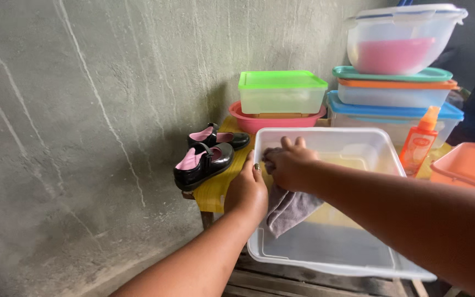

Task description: The person wipes the exterior of several plastic food storage containers and their lids using a cloth and a spray bottle. They handle a green-lidded container, a pink-lidded container, and a clear container, wiping each one individually on a yellow table.

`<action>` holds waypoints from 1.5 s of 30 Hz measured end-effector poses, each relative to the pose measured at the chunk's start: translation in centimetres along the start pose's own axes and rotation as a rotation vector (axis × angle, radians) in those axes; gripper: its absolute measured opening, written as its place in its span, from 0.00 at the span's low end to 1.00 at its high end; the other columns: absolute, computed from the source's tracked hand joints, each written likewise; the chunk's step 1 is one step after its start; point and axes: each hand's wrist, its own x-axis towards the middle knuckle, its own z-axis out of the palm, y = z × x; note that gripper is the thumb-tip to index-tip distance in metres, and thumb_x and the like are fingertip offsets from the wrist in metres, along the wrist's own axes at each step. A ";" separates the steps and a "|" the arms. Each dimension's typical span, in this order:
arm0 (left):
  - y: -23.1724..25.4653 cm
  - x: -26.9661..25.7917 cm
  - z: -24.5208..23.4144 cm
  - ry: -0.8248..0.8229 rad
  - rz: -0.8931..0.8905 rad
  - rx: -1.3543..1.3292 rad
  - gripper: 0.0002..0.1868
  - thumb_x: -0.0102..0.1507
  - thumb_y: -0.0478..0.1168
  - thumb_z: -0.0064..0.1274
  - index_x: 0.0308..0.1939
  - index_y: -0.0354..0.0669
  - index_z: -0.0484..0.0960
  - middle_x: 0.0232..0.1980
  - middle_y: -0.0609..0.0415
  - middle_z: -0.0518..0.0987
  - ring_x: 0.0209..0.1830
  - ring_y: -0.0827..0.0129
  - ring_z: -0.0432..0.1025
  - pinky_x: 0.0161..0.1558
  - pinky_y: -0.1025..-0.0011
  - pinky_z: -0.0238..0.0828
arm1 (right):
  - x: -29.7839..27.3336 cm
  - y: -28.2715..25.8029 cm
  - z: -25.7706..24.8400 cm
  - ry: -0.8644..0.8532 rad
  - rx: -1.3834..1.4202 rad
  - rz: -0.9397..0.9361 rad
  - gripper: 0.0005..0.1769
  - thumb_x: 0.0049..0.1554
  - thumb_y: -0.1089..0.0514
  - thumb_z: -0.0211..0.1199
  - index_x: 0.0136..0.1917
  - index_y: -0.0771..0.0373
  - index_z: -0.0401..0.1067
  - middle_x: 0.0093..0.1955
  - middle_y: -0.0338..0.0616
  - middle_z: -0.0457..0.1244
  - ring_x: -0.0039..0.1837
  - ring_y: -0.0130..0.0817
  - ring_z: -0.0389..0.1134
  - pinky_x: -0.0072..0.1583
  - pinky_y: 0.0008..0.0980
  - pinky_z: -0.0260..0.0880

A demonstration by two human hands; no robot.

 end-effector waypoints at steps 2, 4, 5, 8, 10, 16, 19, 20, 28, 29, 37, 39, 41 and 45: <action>0.3 0.1 0.3 -0.014 -0.015 -0.021 0.26 0.69 0.46 0.38 0.73 0.59 0.68 0.53 0.39 0.81 0.52 0.43 0.76 0.51 0.50 0.72 | 0.6 1.0 0.3 -0.004 0.033 0.049 0.27 0.58 0.42 0.54 0.70 0.36 0.67 0.73 0.49 0.53 0.71 0.61 0.55 0.66 0.53 0.68; 0.6 0.1 0.5 0.013 -0.025 -0.044 0.25 0.69 0.46 0.38 0.71 0.59 0.69 0.54 0.41 0.81 0.52 0.44 0.76 0.51 0.51 0.72 | 1.0 1.9 0.6 -0.023 0.038 0.111 0.25 0.60 0.40 0.52 0.70 0.38 0.69 0.73 0.52 0.53 0.72 0.62 0.54 0.68 0.53 0.66; 0.7 0.1 0.6 0.025 -0.029 -0.053 0.25 0.69 0.46 0.38 0.71 0.59 0.70 0.55 0.42 0.81 0.53 0.45 0.76 0.51 0.51 0.72 | 1.0 2.4 0.6 -0.033 0.043 0.144 0.25 0.61 0.39 0.51 0.70 0.39 0.69 0.74 0.53 0.53 0.72 0.62 0.54 0.69 0.53 0.65; 0.9 0.0 0.4 0.011 -0.033 -0.065 0.25 0.69 0.47 0.39 0.71 0.59 0.69 0.54 0.42 0.81 0.52 0.45 0.76 0.51 0.52 0.72 | 0.8 3.6 0.5 -0.067 0.009 0.159 0.26 0.59 0.36 0.54 0.69 0.37 0.71 0.74 0.51 0.54 0.72 0.59 0.56 0.70 0.50 0.65; 1.1 -0.2 0.2 -0.021 -0.027 -0.067 0.25 0.68 0.47 0.40 0.71 0.60 0.68 0.54 0.42 0.81 0.52 0.46 0.76 0.51 0.52 0.72 | 0.3 3.8 0.7 -0.052 0.087 0.170 0.26 0.60 0.38 0.52 0.72 0.31 0.67 0.73 0.50 0.54 0.72 0.61 0.54 0.69 0.57 0.63; 1.3 -0.6 -0.2 -0.059 -0.025 0.011 0.27 0.69 0.49 0.39 0.73 0.62 0.67 0.52 0.40 0.82 0.52 0.45 0.76 0.52 0.51 0.72 | 0.6 1.1 1.6 0.017 0.051 0.042 0.29 0.56 0.40 0.59 0.71 0.25 0.65 0.73 0.45 0.51 0.74 0.57 0.50 0.68 0.60 0.61; 1.2 -0.1 -0.2 -0.027 -0.034 0.021 0.26 0.68 0.49 0.39 0.72 0.60 0.68 0.54 0.41 0.81 0.53 0.45 0.76 0.53 0.51 0.72 | 0.3 0.1 1.4 0.019 0.010 -0.038 0.27 0.55 0.42 0.61 0.68 0.29 0.68 0.71 0.45 0.53 0.73 0.56 0.51 0.67 0.60 0.61; 1.2 0.1 0.0 -0.017 -0.037 0.016 0.26 0.68 0.49 0.39 0.71 0.59 0.69 0.55 0.41 0.80 0.53 0.45 0.75 0.53 0.51 0.72 | -0.3 0.3 1.4 0.019 -0.006 -0.065 0.27 0.54 0.43 0.62 0.68 0.30 0.69 0.70 0.45 0.53 0.72 0.56 0.51 0.66 0.60 0.62; 0.8 0.6 0.5 -0.009 -0.052 -0.040 0.25 0.69 0.49 0.37 0.71 0.59 0.69 0.57 0.41 0.80 0.57 0.45 0.74 0.56 0.53 0.70 | -5.0 4.0 1.8 0.007 -0.029 -0.382 0.25 0.50 0.45 0.64 0.62 0.34 0.73 0.73 0.41 0.52 0.71 0.52 0.53 0.63 0.56 0.66; 0.8 0.4 0.6 -0.019 -0.062 -0.051 0.26 0.69 0.50 0.37 0.72 0.60 0.69 0.57 0.42 0.80 0.56 0.46 0.75 0.56 0.53 0.71 | -4.7 4.2 1.7 0.039 -0.022 -0.396 0.25 0.49 0.45 0.64 0.62 0.37 0.73 0.74 0.41 0.51 0.71 0.53 0.53 0.63 0.56 0.67; 1.4 1.2 0.2 -0.037 -0.112 -0.014 0.26 0.69 0.50 0.37 0.72 0.62 0.69 0.60 0.45 0.79 0.59 0.48 0.73 0.58 0.54 0.70 | -4.9 2.4 5.2 0.057 -0.032 -0.398 0.31 0.54 0.42 0.66 0.69 0.46 0.65 0.80 0.48 0.44 0.77 0.59 0.43 0.66 0.63 0.59; 1.2 1.5 0.5 -0.034 -0.083 -0.011 0.26 0.69 0.50 0.37 0.72 0.61 0.69 0.60 0.45 0.79 0.59 0.48 0.73 0.58 0.54 0.70 | -6.3 4.6 5.5 0.080 0.022 -0.648 0.29 0.50 0.47 0.67 0.66 0.44 0.71 0.81 0.46 0.47 0.78 0.58 0.45 0.67 0.58 0.61; 1.0 1.8 0.8 -0.015 -0.036 -0.002 0.25 0.70 0.49 0.37 0.72 0.59 0.70 0.61 0.43 0.78 0.60 0.47 0.73 0.58 0.54 0.69 | -7.1 6.7 5.1 0.097 0.089 -0.900 0.31 0.45 0.56 0.65 0.62 0.32 0.80 0.81 0.39 0.52 0.78 0.55 0.48 0.70 0.57 0.60; 0.4 2.4 1.7 -0.039 -0.073 0.009 0.27 0.68 0.49 0.38 0.72 0.62 0.68 0.60 0.45 0.79 0.59 0.47 0.74 0.57 0.53 0.70 | -6.5 6.0 4.6 0.067 0.166 -0.349 0.19 0.50 0.53 0.67 0.56 0.41 0.78 0.79 0.43 0.47 0.77 0.54 0.47 0.67 0.52 0.64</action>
